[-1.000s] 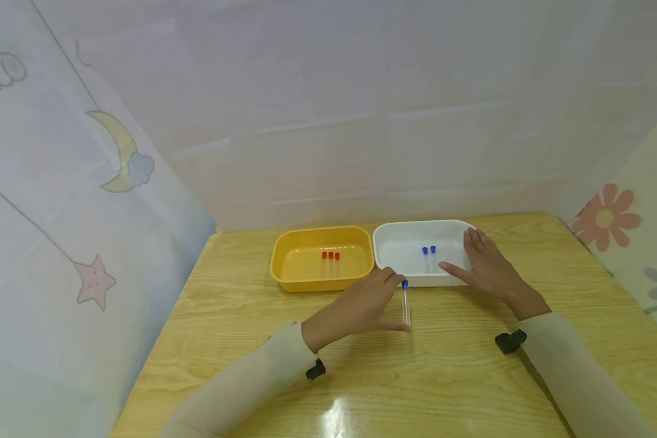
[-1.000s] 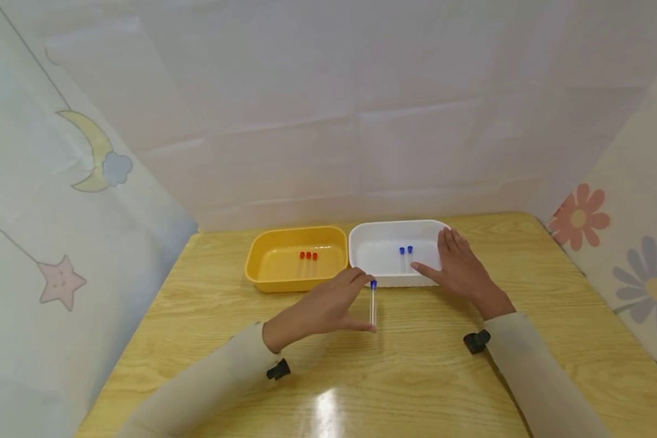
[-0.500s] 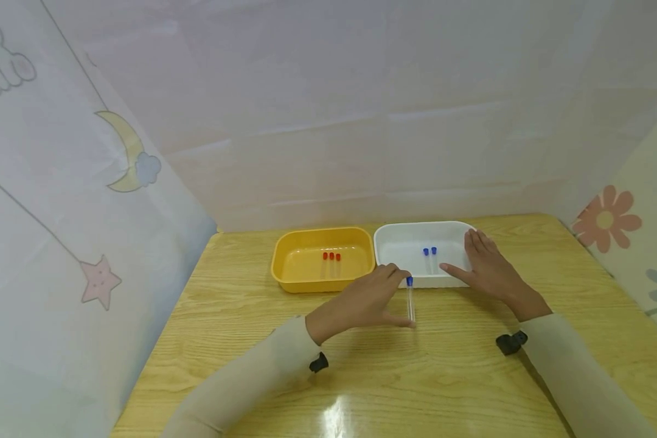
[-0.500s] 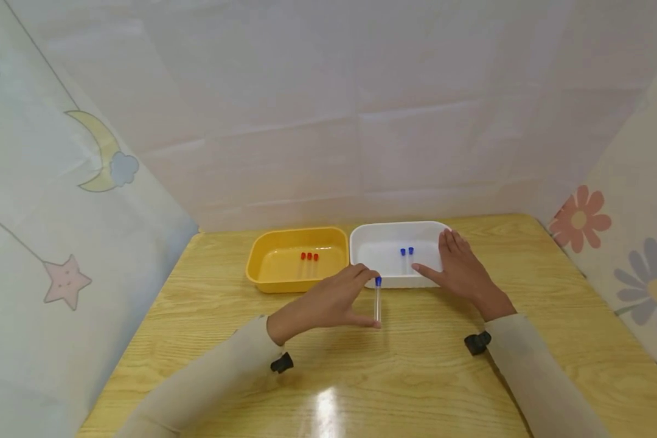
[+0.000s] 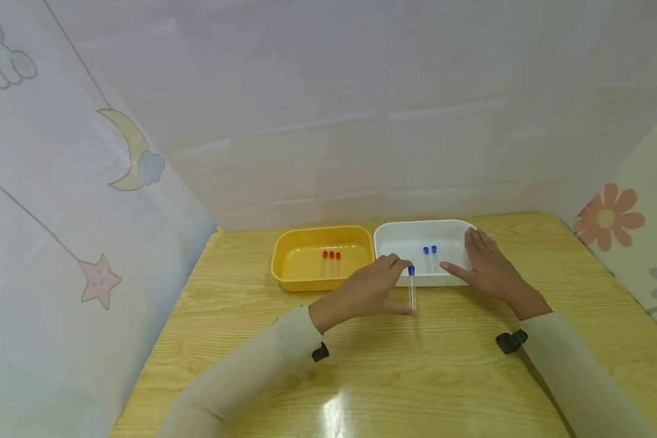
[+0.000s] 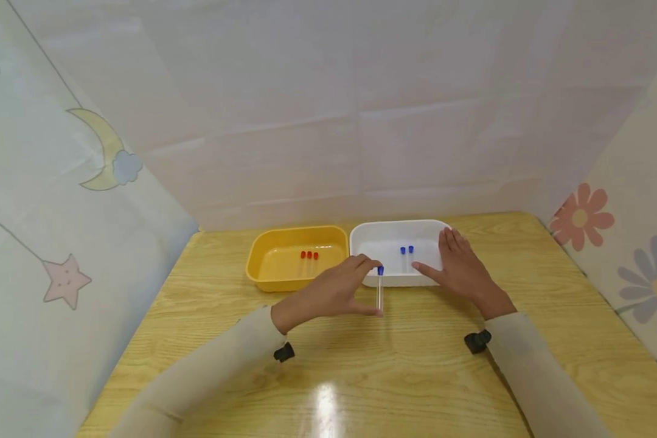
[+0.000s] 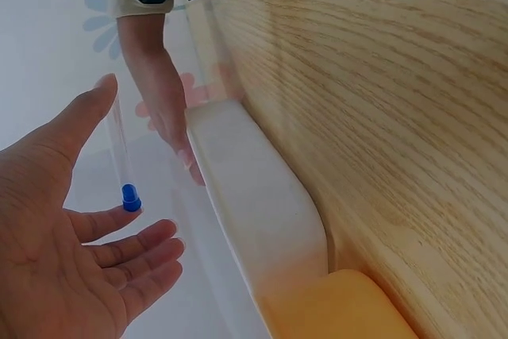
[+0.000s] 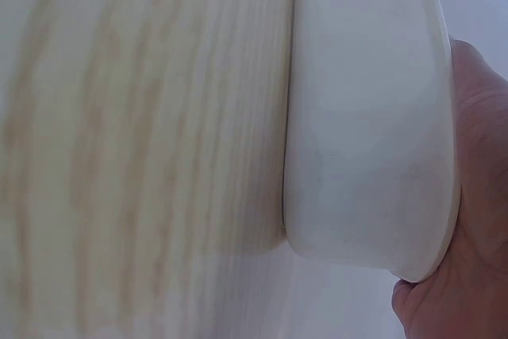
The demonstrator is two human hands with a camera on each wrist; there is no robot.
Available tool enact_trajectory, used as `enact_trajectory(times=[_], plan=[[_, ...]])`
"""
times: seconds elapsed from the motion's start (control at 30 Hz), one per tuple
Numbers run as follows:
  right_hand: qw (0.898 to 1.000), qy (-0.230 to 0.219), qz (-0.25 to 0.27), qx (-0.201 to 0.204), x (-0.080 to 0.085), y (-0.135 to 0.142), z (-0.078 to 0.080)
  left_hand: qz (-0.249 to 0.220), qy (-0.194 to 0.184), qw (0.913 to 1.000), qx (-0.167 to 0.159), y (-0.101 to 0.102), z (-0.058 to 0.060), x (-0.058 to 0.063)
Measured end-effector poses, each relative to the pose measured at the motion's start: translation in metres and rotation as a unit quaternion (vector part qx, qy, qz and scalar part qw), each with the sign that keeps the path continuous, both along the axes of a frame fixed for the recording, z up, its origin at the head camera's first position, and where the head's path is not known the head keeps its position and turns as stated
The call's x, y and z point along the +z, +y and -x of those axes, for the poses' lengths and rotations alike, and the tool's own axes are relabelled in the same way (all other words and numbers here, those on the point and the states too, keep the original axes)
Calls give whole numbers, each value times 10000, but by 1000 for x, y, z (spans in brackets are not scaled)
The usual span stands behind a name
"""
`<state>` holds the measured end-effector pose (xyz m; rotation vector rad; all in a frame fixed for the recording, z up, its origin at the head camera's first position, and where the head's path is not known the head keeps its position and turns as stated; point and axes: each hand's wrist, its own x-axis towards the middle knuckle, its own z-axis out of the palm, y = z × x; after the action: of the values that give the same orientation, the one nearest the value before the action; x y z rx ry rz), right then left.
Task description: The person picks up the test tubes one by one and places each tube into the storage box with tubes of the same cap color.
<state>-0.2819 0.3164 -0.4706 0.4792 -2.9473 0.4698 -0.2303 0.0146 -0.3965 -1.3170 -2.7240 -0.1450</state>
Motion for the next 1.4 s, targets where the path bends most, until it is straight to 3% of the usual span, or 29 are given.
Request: enact_trajectory(times=[0.5, 0.73, 0.9, 1.4], plan=[[9999, -101, 12, 3, 1, -3, 1, -77, -59, 9999, 98, 1, 18, -2], [9999, -123, 44, -13, 3, -4, -1, -87, -332, 9993, 180, 6, 25, -3], [9999, -112, 12, -10, 5, -4, -2, -42, -247, 9995, 205, 11, 31, -5], [9999, -131, 27, -63, 5, -2, -5, 29, -501, 9981, 358, 20, 46, 1]])
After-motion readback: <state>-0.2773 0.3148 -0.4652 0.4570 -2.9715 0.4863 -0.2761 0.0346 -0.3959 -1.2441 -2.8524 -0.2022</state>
